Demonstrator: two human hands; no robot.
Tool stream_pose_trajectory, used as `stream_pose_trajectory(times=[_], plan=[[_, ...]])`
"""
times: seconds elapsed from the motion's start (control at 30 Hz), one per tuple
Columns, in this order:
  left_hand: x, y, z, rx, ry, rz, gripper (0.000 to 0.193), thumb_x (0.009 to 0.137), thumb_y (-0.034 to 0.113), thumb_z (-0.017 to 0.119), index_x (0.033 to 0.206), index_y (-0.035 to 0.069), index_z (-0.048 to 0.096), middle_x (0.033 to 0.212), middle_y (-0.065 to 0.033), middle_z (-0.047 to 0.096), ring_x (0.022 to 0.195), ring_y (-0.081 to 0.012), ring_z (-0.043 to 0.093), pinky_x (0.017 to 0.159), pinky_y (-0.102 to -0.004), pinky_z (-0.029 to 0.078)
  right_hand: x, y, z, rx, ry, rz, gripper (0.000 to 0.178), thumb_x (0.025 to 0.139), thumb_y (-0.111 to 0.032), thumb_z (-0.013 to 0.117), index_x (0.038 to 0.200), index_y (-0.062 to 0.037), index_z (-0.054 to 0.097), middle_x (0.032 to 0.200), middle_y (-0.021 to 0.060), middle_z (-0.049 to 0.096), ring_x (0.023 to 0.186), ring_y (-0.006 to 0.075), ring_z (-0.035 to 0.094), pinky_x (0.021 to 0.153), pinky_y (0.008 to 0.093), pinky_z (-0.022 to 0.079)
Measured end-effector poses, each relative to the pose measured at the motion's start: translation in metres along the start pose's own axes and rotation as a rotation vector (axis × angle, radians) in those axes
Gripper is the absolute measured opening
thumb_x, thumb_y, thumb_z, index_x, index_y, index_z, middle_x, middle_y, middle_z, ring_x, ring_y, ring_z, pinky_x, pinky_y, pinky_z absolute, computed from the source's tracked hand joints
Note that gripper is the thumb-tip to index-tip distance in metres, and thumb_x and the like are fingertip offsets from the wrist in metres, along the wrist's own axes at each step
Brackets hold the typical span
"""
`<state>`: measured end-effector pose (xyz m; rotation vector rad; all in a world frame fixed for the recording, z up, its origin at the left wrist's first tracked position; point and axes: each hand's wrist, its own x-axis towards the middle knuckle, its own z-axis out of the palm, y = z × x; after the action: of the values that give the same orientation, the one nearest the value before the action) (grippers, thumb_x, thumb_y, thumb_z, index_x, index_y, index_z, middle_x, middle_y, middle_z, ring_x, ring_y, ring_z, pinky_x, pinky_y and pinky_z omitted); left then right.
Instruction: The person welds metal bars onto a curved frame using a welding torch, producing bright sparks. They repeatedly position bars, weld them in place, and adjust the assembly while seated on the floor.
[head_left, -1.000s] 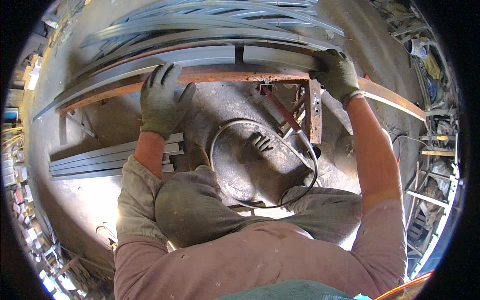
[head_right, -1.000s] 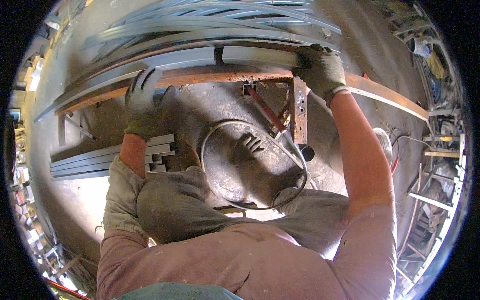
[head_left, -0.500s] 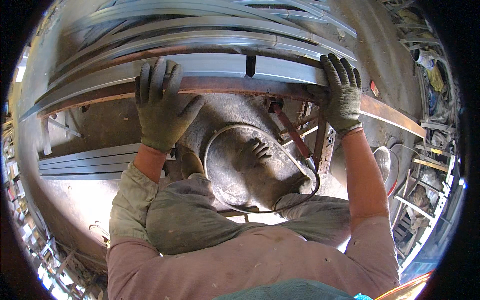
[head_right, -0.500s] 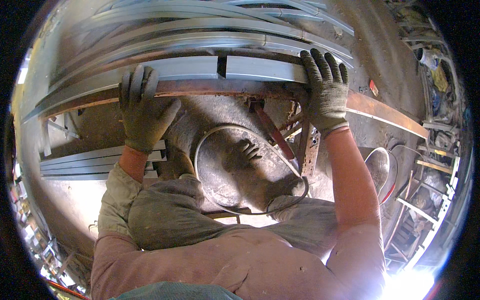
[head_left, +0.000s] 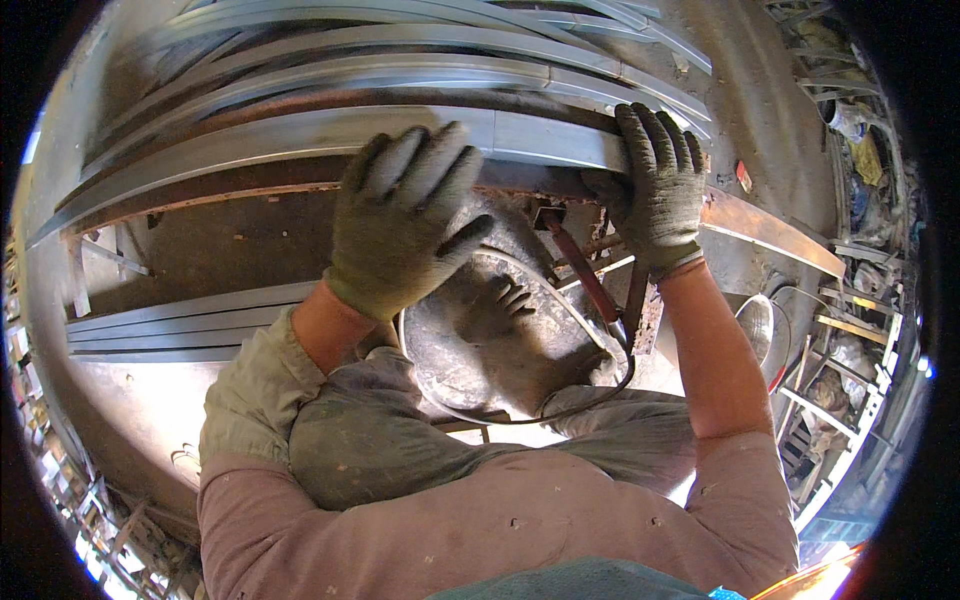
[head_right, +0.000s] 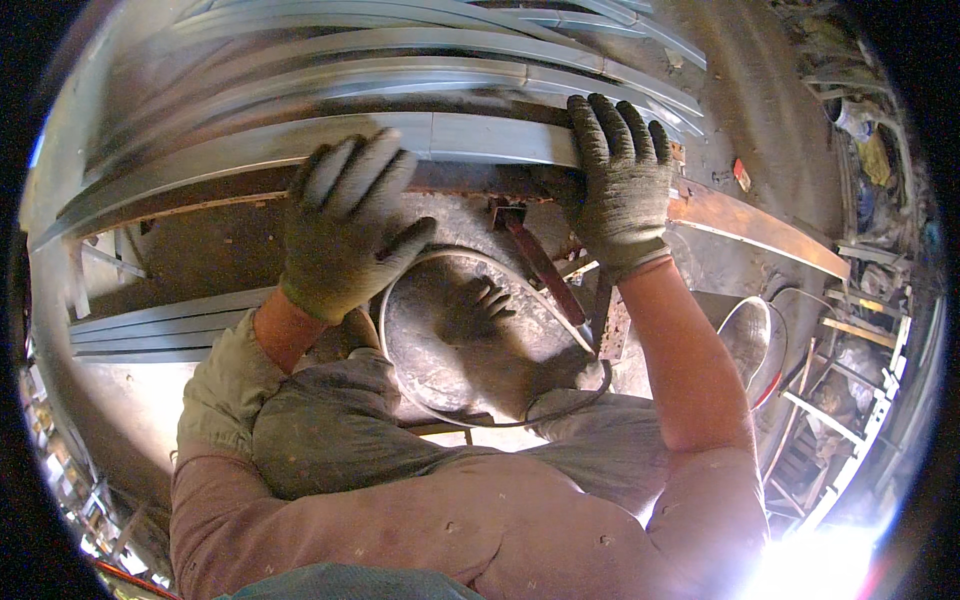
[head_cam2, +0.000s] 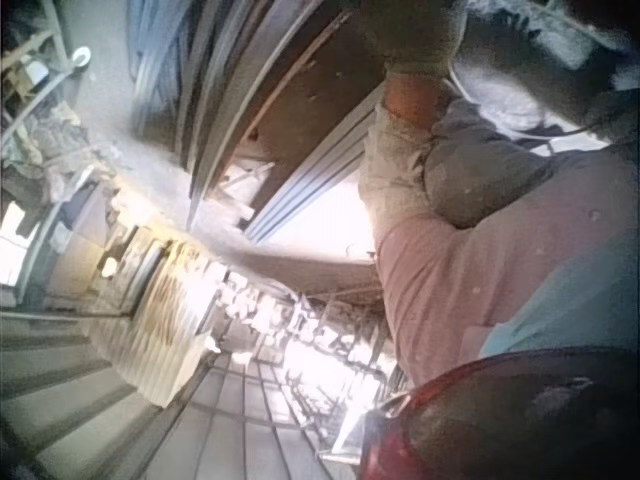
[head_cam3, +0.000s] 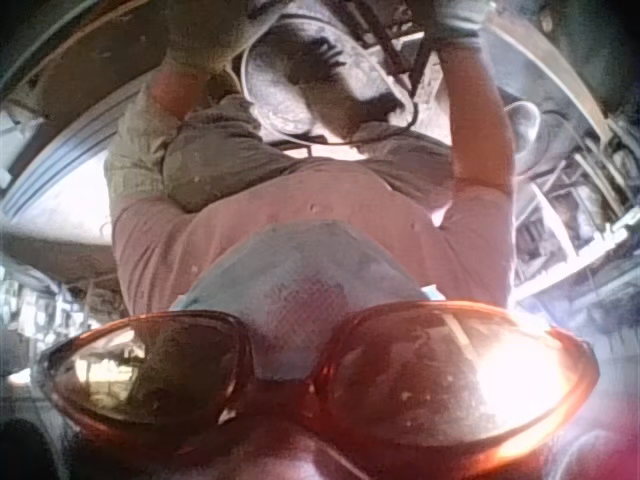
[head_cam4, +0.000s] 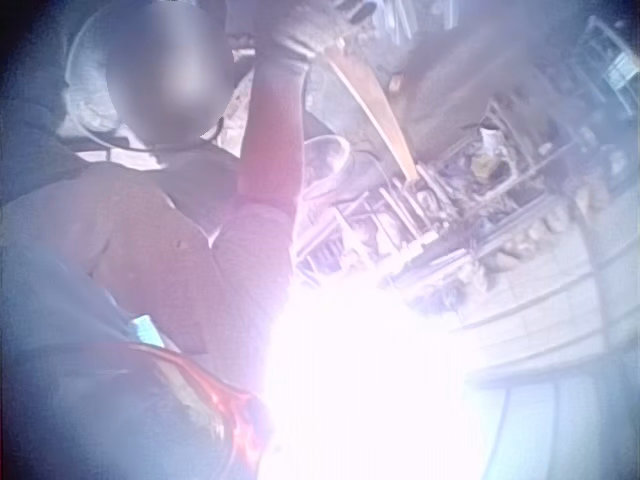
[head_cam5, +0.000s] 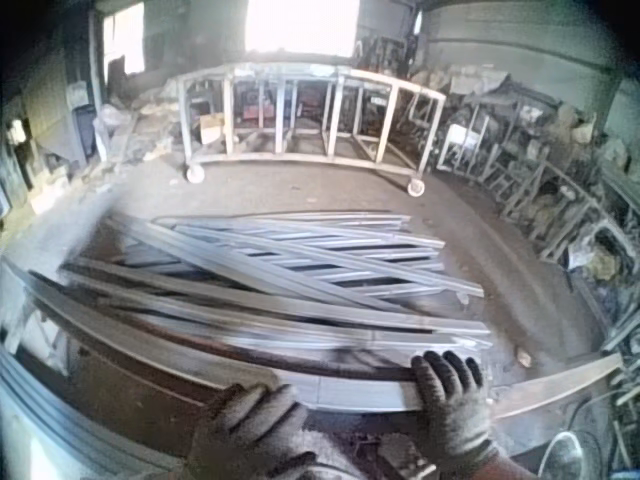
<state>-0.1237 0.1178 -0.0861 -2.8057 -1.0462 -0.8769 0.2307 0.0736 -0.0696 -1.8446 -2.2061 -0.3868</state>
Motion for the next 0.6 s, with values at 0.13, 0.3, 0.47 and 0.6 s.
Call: stream_pose_trajectory(times=[0.13, 0.3, 0.47, 0.6], plan=[[0.014, 0.019, 0.006, 0.005, -0.014, 0.040, 0.058, 0.094, 0.057, 0.087, 0.129, 0.011, 0.080, 0.163, -0.0064, 0.069, 0.139, -0.0353, 0.061, 0.121, -0.0557, 0.048, 0.000, 0.002, 0.002, -0.042, -0.012, -0.006, 0.091, 0.097, -0.063, 0.080, 0.172, -0.0170, 0.057, 0.165, 0.0180, 0.065, 0.151, 0.0468, 0.058, 0.129, 0.0689, 0.038], [0.017, 0.024, 0.004, 0.007, -0.078, 0.072, 0.060, 0.094, 0.058, 0.084, 0.127, 0.008, 0.079, 0.167, -0.0120, 0.064, 0.133, -0.0389, 0.061, 0.117, -0.0552, 0.050, 0.001, 0.002, 0.001, -0.057, -0.039, 0.010, 0.090, 0.098, -0.064, 0.081, 0.170, -0.0160, 0.059, 0.165, 0.0178, 0.065, 0.151, 0.0462, 0.058, 0.129, 0.0684, 0.038], [0.015, 0.030, 0.009, 0.048, -0.081, 0.085, 0.065, 0.095, 0.058, 0.083, 0.134, 0.006, 0.077, 0.174, -0.0158, 0.057, 0.132, -0.0415, 0.061, 0.116, -0.0568, 0.051, 0.006, -0.005, -0.005, -0.122, -0.063, 0.039, 0.090, 0.100, -0.063, 0.080, 0.173, -0.0160, 0.056, 0.171, 0.0181, 0.062, 0.158, 0.0455, 0.055, 0.135, 0.0656, 0.034], [0.013, 0.031, 0.007, 0.057, -0.102, 0.082, 0.066, 0.099, 0.057, 0.081, 0.139, 0.005, 0.074, 0.176, -0.0171, 0.055, 0.134, -0.0424, 0.062, 0.117, -0.0568, 0.050, 0.006, -0.014, -0.038, 0.122, 0.126, 0.053, 0.090, 0.100, -0.042, 0.088, 0.174, -0.0066, 0.051, 0.171, 0.0260, 0.060, 0.158, 0.0497, 0.054, 0.134, 0.0629, 0.039]])
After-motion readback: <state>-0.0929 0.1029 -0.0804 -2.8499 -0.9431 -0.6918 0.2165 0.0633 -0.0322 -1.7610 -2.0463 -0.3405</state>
